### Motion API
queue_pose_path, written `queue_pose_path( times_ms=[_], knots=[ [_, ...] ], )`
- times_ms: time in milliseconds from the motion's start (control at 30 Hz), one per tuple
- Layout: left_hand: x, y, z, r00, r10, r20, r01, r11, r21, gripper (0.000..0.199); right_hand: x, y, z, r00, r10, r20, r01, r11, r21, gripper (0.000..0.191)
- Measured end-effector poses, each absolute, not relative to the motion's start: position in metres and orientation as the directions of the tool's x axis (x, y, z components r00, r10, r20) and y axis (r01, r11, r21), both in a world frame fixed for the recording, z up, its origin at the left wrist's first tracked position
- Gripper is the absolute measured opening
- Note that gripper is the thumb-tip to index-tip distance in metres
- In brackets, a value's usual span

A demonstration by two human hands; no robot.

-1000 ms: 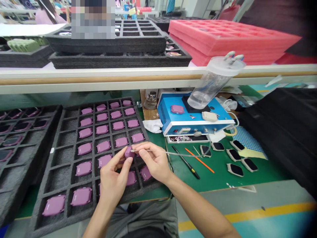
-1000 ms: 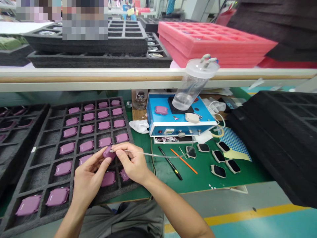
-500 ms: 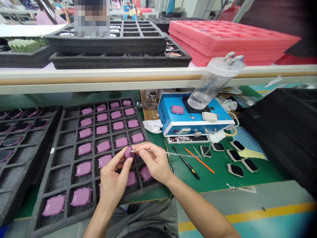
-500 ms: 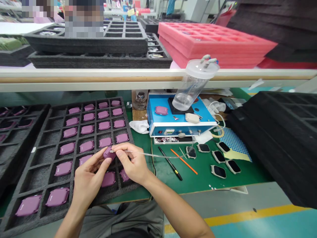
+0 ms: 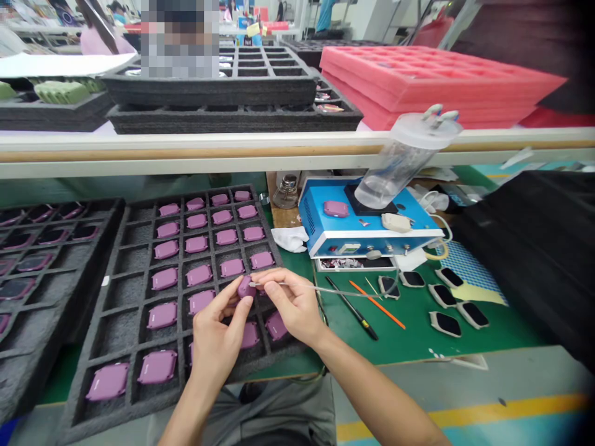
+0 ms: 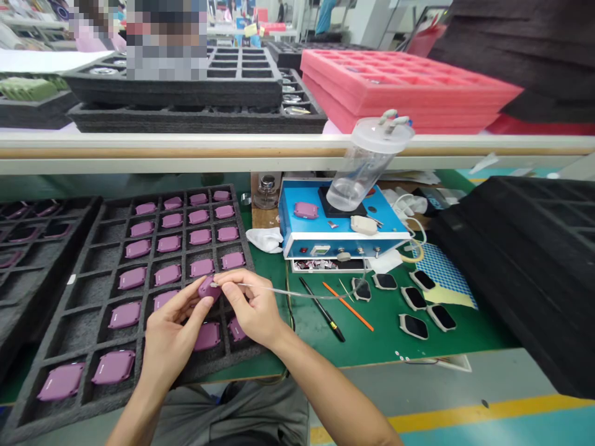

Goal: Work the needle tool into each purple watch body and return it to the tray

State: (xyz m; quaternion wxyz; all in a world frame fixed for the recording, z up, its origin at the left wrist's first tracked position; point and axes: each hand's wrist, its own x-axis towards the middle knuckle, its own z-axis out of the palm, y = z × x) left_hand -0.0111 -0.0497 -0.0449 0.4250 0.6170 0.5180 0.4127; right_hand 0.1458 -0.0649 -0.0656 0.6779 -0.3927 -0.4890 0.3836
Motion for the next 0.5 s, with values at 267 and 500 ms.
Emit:
queue_pose_path(
  times_ms=[267, 500],
  knots=[
    [-0.0098, -0.0505, -0.0434, 0.118, 0.991, 0.063, 0.284, -0.094, 0.954, 0.046, 0.147, -0.0652, -0.0644, 0.234, 0.904, 0.357, -0.105, 0.388, -0.915, 0.015],
    [-0.007, -0.0533, -0.0399, 0.104, 0.993, 0.063, 0.275, -0.09, 0.957, 0.045, 0.1471, -0.0688, -0.0649, 0.245, 0.909, 0.337, -0.084, 0.366, -0.927, 0.016]
  ],
)
